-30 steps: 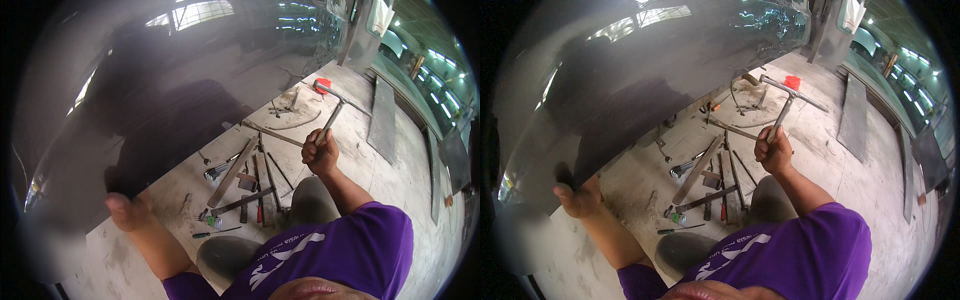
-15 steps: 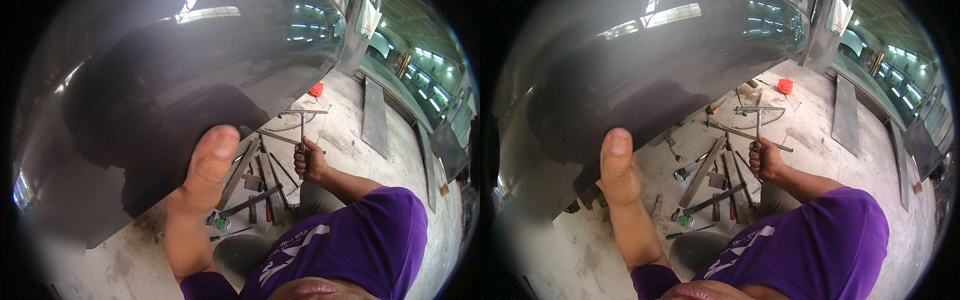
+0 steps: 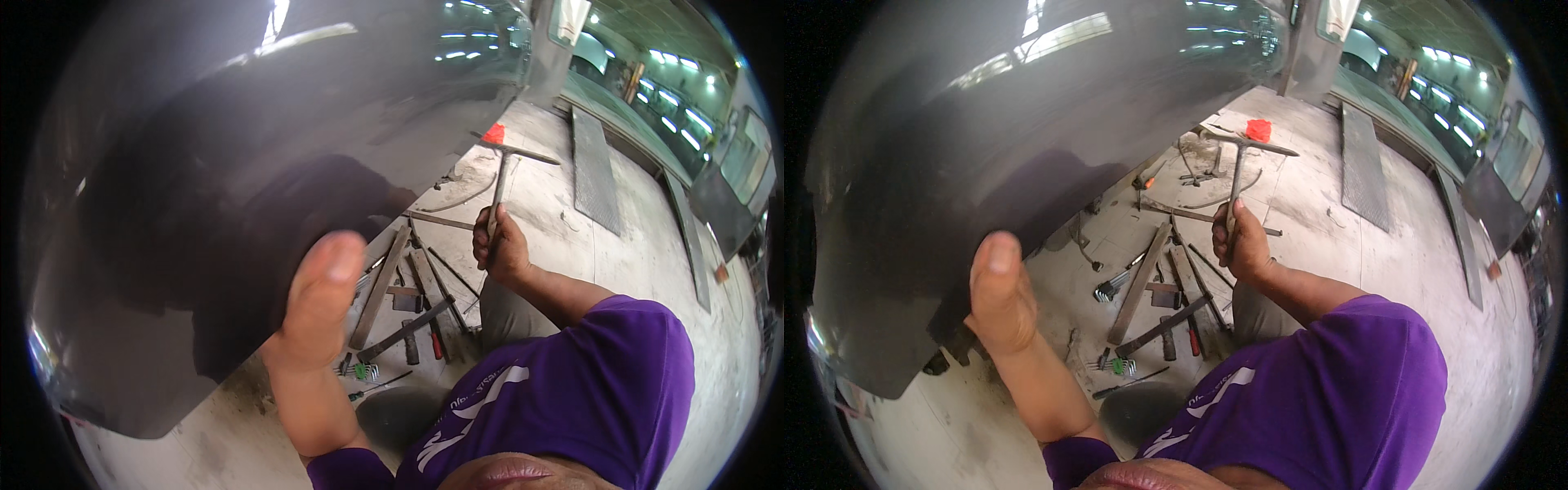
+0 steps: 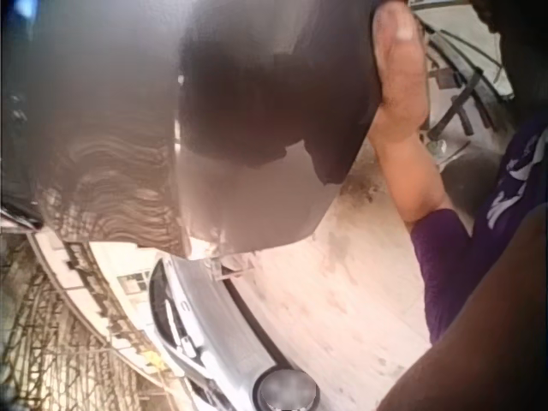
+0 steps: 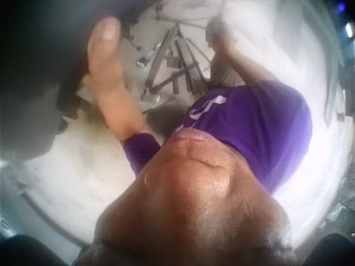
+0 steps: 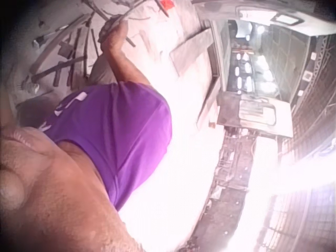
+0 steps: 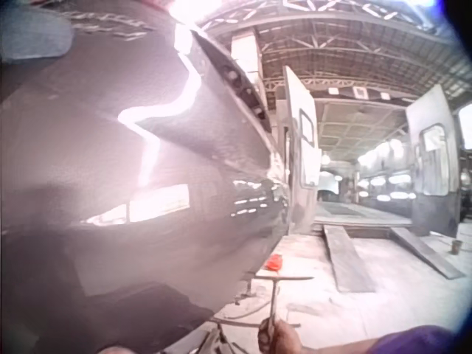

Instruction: The person uses a hammer and a metal rod to flatten dents on a car body panel, striking the surface repeatedly and wiping it by hand.

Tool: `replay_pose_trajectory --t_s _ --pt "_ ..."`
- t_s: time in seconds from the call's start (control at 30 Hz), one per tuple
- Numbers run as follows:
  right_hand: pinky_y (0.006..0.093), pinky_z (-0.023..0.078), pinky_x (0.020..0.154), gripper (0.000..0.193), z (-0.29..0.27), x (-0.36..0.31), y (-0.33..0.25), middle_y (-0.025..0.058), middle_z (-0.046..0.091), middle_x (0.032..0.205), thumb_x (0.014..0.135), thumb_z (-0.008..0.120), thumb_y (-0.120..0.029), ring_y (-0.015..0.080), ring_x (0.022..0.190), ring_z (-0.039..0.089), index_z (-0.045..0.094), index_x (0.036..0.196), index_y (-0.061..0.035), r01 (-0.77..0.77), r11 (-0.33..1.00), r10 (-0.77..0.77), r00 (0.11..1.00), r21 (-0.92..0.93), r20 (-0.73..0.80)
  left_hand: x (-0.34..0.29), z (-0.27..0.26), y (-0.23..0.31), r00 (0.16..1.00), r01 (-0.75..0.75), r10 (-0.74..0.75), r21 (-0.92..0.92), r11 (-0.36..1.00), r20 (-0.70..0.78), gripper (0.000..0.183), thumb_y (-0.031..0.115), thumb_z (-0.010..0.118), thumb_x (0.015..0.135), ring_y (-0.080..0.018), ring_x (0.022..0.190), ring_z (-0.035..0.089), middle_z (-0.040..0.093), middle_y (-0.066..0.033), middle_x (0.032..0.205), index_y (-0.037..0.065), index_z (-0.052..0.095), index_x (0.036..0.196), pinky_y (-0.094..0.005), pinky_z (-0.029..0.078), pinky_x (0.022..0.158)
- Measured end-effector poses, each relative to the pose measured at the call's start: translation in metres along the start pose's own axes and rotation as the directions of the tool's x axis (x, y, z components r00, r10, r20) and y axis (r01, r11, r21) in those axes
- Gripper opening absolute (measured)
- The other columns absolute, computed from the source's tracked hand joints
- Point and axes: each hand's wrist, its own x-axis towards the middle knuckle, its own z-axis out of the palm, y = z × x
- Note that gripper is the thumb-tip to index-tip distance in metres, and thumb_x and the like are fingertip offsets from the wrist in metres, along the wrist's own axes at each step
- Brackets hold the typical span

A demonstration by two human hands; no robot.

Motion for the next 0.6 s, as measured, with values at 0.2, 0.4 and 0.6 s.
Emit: replay_pose_trajectory --t_s 0.2,0.4,0.6 --pt "0.0265 0.03 0.039 0.044 -0.015 0.0 -0.037 0.0016 0.04 0.061 0.094 0.041 -0.053 0.0123 0.046 0.037 0.047 0.087 -0.0094 0.394 0.914 -0.397 0.918 0.097 0.013 -0.004 0.009 0.016 0.988 0.081 -0.079 0.01 0.997 -0.132 0.046 0.019 0.059 0.081 -0.0229 0.113 0.05 0.053 -0.0131 0.122 -0.007 0.054 0.118 -0.0364 0.033 0.102" --pt "0.0236 0.029 0.046 0.043 -0.017 0.014 -0.023 0.0042 0.042 0.063 0.097 0.04 -0.046 0.01 0.052 0.035 0.046 0.086 -0.004 0.647 0.759 -0.619 0.752 -0.073 0.226 0.008 0.015 0.025 0.992 0.061 -0.054 -0.051 0.997 0.116 0.058 0.024 0.057 0.083 -0.0287 0.125 0.043 0.046 -0.017 0.134 -0.008 0.044 0.13 -0.0418 0.029 0.107" --pt "0.0263 0.029 0.047 0.044 -0.016 0.031 -0.015 0.0046 0.042 0.061 0.097 0.041 -0.042 0.0112 0.052 0.036 0.045 0.08 -0.0026 0.832 0.544 -0.776 0.547 -0.105 0.313 0.011 0.014 0.027 0.987 0.065 -0.047 -0.113 0.991 0.156 0.058 0.026 0.058 0.084 -0.0278 0.126 0.043 0.045 -0.0152 0.137 -0.005 0.044 0.132 -0.0421 0.03 0.108"
